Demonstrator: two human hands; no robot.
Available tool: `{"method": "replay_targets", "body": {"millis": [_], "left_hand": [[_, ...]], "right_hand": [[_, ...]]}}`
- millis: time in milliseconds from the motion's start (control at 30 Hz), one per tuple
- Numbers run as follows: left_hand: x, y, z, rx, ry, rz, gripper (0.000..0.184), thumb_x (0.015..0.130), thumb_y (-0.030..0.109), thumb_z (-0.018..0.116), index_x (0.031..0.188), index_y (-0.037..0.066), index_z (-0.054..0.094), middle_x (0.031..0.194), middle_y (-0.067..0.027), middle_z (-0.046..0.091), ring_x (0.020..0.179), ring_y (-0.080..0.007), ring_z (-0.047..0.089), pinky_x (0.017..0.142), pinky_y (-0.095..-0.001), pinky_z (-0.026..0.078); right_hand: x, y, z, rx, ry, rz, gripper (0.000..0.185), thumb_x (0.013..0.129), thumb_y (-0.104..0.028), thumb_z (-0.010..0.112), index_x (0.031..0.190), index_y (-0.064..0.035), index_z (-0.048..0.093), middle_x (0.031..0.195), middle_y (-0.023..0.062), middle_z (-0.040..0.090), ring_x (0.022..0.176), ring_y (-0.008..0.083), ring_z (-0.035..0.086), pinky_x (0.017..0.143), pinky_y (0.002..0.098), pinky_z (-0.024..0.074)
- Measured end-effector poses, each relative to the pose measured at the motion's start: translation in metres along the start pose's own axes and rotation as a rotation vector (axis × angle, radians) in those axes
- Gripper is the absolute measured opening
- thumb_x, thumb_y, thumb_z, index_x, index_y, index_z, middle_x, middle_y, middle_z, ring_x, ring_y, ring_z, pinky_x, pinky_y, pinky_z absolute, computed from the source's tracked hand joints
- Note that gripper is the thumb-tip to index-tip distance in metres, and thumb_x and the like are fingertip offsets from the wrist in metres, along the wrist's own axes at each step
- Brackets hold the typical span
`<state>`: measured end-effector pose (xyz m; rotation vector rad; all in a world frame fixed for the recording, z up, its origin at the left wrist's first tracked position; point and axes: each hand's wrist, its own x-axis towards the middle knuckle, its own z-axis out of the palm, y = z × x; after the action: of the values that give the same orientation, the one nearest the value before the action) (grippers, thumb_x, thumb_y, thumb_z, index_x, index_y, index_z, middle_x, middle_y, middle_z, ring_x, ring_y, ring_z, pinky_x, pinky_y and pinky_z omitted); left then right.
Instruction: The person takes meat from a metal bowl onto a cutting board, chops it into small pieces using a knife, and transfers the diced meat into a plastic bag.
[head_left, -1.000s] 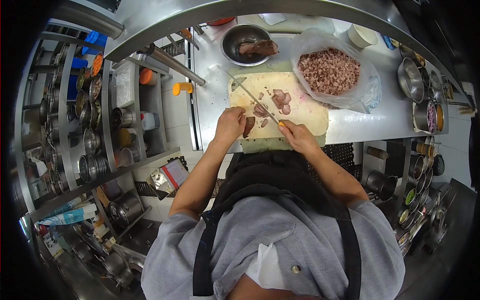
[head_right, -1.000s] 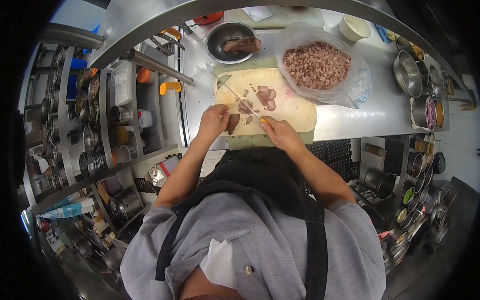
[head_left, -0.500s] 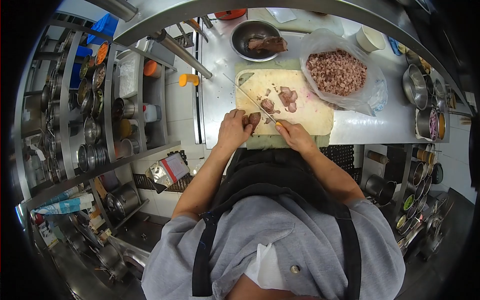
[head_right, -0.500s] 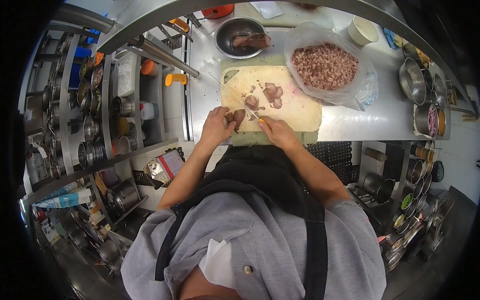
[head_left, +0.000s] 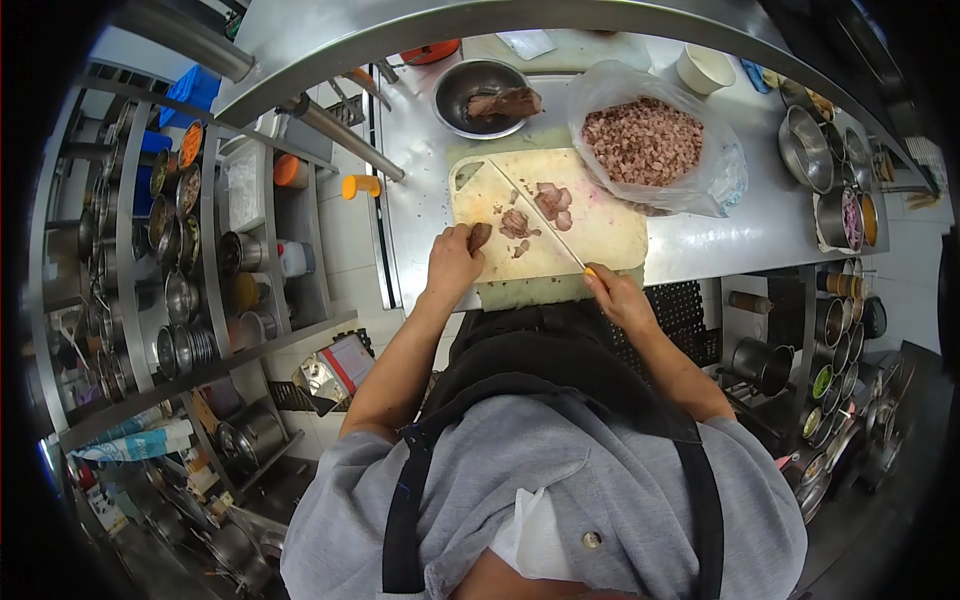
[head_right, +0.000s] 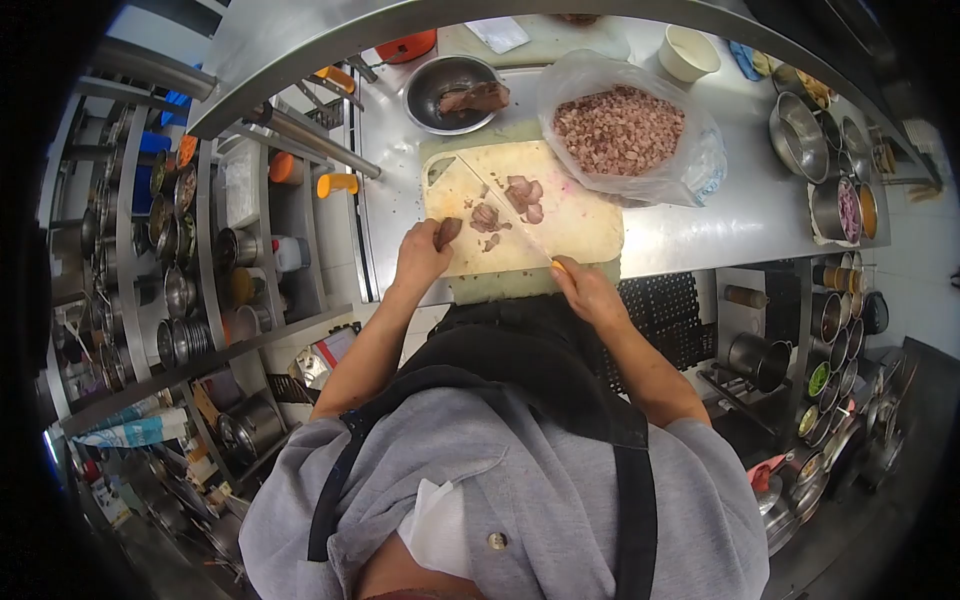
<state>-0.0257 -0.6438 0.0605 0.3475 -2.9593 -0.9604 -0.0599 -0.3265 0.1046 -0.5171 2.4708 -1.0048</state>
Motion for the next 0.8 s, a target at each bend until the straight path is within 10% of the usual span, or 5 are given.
{"method": "replay_targets", "body": {"millis": [300, 600, 800], "left_hand": [[0.054, 0.061, -0.033, -0.25, 0.084, 0.225, 0.025, 0.078, 0.009, 0.068, 0.101, 0.002, 0.066, 0.092, -0.0185, 0.065, 0.086, -0.0379, 0.064, 0.076, -0.0452, 0.052], [0.098, 0.158, 0.063, 0.151, -0.421, 0.614, 0.03, 0.086, 0.013, 0.062, 0.115, 0.007, 0.068, 0.121, -0.0152, 0.063, 0.118, -0.0328, 0.057, 0.102, -0.0429, 0.049], [0.109, 0.142, 0.055, -0.17, -0.185, 0.765, 0.035, 0.082, 0.008, 0.067, 0.117, 0.006, 0.067, 0.123, -0.0165, 0.063, 0.117, -0.0339, 0.06, 0.101, -0.0439, 0.049]], "right_hand": [[-0.017, 0.009, 0.013, 0.019, -0.005, 0.058, 0.033, 0.102, -0.032, 0.056, 0.119, -0.0056, 0.065, 0.088, 0.0291, 0.068, 0.086, 0.0484, 0.065, 0.076, 0.0546, 0.0503], [-0.019, 0.01, 0.018, -0.073, 0.018, 0.025, 0.034, 0.103, -0.035, 0.054, 0.12, -0.007, 0.063, 0.08, 0.0281, 0.067, 0.079, 0.0491, 0.065, 0.072, 0.0563, 0.0513], [-0.024, 0.008, 0.021, -0.01, 0.004, 0.116, 0.034, 0.104, -0.035, 0.051, 0.116, -0.0053, 0.064, 0.087, 0.0305, 0.067, 0.086, 0.0498, 0.064, 0.078, 0.0551, 0.0508]]}}
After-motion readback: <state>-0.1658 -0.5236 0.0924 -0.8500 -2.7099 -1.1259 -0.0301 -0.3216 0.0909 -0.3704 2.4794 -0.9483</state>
